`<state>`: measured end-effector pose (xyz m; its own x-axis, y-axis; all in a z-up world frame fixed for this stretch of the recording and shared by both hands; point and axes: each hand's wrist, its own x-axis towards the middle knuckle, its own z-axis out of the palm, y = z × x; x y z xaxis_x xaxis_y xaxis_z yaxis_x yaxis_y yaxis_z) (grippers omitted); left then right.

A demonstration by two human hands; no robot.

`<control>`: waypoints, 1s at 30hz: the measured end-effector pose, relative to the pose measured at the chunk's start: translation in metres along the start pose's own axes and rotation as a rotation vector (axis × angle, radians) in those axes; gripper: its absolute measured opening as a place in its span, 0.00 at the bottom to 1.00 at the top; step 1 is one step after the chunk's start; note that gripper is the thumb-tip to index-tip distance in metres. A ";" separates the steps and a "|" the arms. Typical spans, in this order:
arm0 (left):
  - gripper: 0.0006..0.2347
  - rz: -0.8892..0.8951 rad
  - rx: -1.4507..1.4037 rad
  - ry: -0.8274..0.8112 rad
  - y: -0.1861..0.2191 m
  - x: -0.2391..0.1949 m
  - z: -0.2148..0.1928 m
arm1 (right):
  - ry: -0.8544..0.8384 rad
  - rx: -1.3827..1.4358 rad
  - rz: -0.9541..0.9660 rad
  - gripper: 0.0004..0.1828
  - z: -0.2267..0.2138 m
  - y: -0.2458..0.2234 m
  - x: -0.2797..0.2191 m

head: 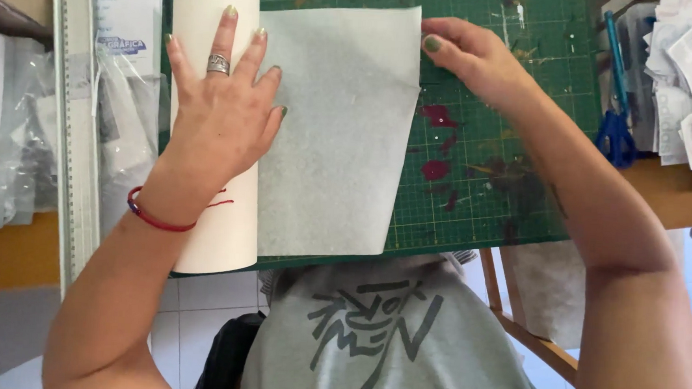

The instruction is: Applying transfer tape to printed sticker sheets on a cutting mat to prepare them for application.

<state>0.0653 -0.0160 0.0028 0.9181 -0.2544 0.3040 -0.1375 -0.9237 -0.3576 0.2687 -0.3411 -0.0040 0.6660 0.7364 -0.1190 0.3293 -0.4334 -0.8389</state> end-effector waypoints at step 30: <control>0.30 0.000 0.301 -0.730 0.058 0.084 -0.003 | -0.176 0.514 0.413 0.14 0.051 0.004 -0.100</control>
<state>0.1331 -0.0920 0.0101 0.9443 0.0943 -0.3154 -0.1269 -0.7798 -0.6131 0.1694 -0.3901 -0.0224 0.5359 0.6558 -0.5316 -0.3173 -0.4271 -0.8467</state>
